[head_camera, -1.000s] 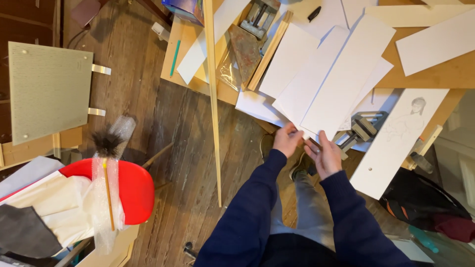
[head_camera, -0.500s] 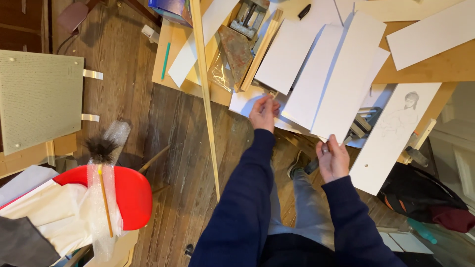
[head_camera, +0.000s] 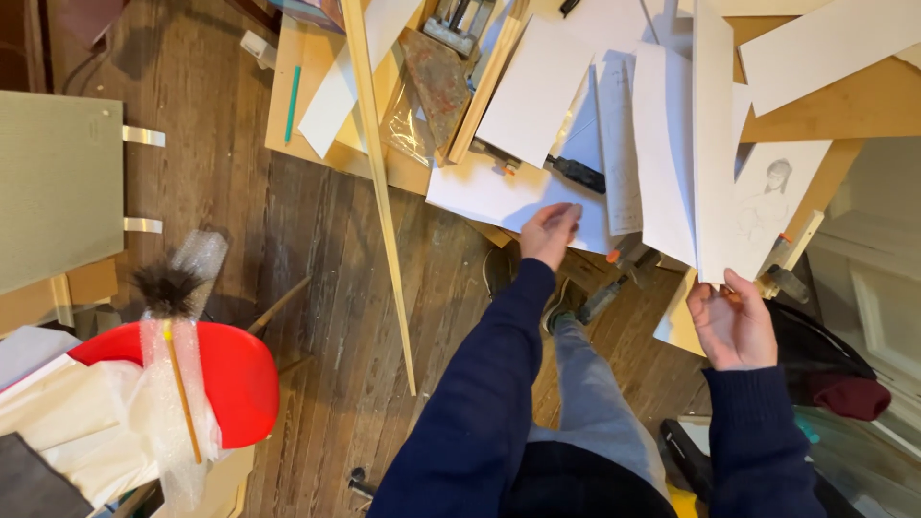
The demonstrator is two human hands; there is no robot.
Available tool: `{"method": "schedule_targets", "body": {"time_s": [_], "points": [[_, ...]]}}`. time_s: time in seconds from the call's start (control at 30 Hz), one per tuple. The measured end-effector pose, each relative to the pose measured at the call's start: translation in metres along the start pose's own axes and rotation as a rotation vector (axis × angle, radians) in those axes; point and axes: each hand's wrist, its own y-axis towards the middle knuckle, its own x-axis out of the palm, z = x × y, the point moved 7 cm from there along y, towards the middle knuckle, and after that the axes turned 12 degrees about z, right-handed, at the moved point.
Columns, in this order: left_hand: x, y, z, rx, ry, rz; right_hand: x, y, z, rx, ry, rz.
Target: Preparing materials for an art frame, including handling wood slats, miter clamps, and cleaning a glue bottle nozzle.
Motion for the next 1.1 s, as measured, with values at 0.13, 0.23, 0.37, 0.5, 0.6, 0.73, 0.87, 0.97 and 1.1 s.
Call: {"method": "schedule_targets", "body": {"time_s": [0.13,0.23,0.37,0.5,0.6,0.73,0.87,0.97,1.1], "points": [[0.032,-0.043,0.040,0.116,0.446,0.001,-0.015,-0.002,-0.003,-0.004,-0.085,0.012],[0.041,-0.020,-0.011,0.059,0.537,-0.001,-0.017,-0.017,0.005,-0.033,-0.214,-0.014],[0.047,0.000,-0.066,0.088,0.160,-0.093,-0.030,-0.043,0.020,-0.081,-0.357,-0.033],[0.027,-0.046,-0.039,-0.121,-0.055,-0.160,-0.058,-0.074,0.024,-0.129,-0.445,-0.045],[0.016,-0.084,-0.008,0.007,-0.064,-0.201,-0.078,-0.094,0.001,-0.185,-0.441,-0.041],[0.017,-0.096,0.011,0.228,0.257,-0.101,-0.121,-0.096,-0.065,-0.262,-0.397,-0.021],[0.078,-0.061,0.050,0.474,0.465,-0.112,-0.164,-0.086,-0.151,-0.483,-0.349,-0.078],[0.136,-0.009,0.069,0.709,0.674,-0.076,-0.155,-0.094,-0.203,-0.573,-0.316,-0.129],[0.190,0.063,0.071,0.840,0.729,-0.078,-0.152,-0.085,-0.246,-0.624,-0.275,-0.106]]}}
